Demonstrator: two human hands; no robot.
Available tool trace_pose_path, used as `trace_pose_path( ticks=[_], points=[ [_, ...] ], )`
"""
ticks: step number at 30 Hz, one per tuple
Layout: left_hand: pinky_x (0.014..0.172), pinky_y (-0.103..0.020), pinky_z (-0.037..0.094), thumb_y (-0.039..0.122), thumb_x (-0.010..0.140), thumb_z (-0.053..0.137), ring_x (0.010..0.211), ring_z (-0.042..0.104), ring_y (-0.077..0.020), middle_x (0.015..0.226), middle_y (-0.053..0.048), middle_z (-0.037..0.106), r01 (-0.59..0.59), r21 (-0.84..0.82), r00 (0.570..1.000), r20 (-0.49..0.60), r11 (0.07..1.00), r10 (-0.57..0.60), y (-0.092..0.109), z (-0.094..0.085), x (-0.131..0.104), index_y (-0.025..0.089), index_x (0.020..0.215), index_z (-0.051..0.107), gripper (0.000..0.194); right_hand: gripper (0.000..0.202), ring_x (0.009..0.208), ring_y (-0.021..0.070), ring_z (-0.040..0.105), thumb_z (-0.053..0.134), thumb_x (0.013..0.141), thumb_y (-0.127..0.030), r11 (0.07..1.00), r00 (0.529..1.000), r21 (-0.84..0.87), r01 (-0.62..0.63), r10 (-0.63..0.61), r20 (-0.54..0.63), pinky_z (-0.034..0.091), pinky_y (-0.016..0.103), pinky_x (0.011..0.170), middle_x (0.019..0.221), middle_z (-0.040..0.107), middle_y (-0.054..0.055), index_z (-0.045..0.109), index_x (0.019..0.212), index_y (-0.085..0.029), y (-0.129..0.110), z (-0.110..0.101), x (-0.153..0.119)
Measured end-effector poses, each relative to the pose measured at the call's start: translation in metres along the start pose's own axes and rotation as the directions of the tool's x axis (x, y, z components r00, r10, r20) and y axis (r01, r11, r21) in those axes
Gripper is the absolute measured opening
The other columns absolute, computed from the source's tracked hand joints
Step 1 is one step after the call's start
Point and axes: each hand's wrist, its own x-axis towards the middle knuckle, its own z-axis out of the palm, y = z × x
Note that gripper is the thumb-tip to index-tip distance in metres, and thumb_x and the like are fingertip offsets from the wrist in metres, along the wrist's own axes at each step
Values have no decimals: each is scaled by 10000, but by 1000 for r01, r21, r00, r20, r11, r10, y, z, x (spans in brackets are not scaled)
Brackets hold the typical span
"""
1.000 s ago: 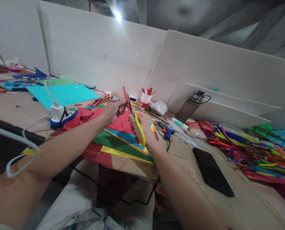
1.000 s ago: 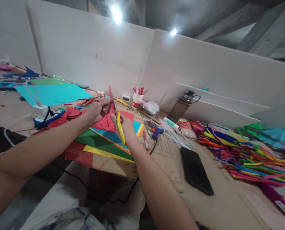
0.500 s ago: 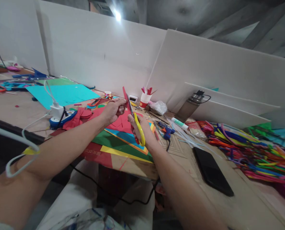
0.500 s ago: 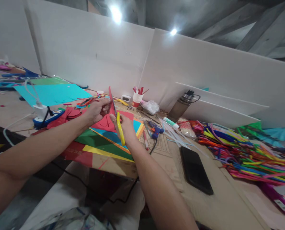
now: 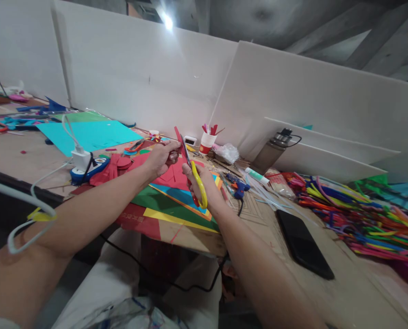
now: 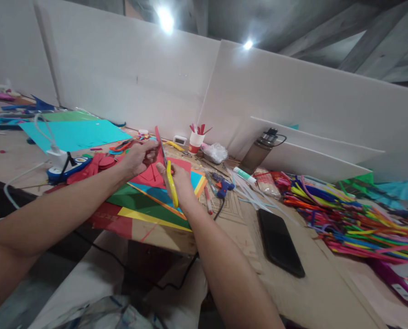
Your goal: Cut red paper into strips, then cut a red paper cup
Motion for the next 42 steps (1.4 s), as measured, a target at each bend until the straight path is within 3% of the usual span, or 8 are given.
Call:
trace_pose_path(
  ticks=[19,39,42],
  points=[
    [373,-135,193,151,722,655,394,320,-15,473,69,353,22,-24,1000,14,999,-22,-1,-1,1,146,581,466,236,466,525,129,563,538,775,-644,999,999,31,-33,33,-5,397,205,470,569,548,-11,588,840,-185,-1,1,0],
    [362,-136,193,145,718,655,390,318,-16,477,69,349,45,-36,999,26,998,-44,0,-2,1,147,588,465,230,549,442,101,487,569,731,-703,997,1000,79,-21,20,13,358,181,363,570,530,-15,590,876,-174,18,7,8],
    [349,-138,184,178,716,655,377,307,-10,505,57,407,72,-51,997,9,996,-72,4,-2,3,145,616,481,203,536,437,97,485,577,735,-692,998,1000,65,-2,1,16,363,186,371,590,550,-7,590,862,-172,20,7,9]
  ],
)
